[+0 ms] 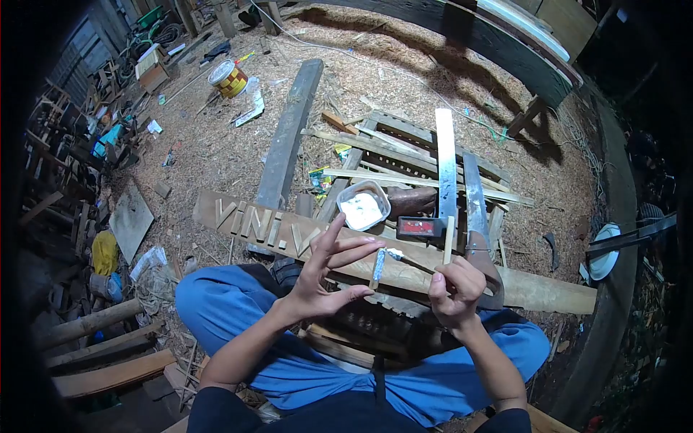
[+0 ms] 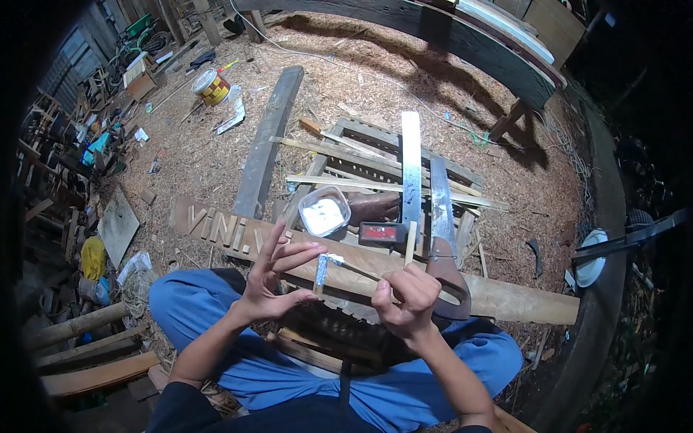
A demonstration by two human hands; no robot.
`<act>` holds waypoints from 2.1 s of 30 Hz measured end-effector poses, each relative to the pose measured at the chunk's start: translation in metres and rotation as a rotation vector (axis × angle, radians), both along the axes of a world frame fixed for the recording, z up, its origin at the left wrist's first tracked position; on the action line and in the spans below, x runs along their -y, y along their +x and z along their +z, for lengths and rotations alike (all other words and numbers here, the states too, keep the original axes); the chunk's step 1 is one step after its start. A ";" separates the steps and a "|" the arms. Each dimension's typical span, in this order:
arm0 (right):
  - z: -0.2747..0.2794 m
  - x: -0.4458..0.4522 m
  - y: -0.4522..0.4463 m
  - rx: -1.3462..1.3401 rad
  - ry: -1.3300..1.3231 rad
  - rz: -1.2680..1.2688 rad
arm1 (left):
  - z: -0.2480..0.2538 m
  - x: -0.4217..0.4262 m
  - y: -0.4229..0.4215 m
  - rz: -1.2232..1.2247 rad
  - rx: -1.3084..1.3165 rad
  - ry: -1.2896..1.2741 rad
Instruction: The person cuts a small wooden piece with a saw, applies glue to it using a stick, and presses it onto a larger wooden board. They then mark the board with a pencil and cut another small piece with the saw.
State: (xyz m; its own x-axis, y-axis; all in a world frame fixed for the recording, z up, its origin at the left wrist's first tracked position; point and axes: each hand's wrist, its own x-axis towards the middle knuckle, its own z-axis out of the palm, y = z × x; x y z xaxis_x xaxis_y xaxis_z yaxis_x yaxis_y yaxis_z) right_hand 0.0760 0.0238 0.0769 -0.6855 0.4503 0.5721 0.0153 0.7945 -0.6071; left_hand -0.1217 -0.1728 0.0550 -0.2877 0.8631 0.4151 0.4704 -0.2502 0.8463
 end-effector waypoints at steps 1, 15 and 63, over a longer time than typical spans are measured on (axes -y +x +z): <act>-0.001 0.000 0.000 0.001 0.001 0.000 | 0.001 0.000 0.000 -0.010 0.032 0.025; 0.000 0.000 -0.001 0.000 0.021 -0.008 | -0.003 -0.001 0.002 -0.038 0.269 0.038; -0.001 -0.006 -0.007 0.064 0.090 0.109 | 0.003 0.004 -0.007 0.144 -0.337 0.005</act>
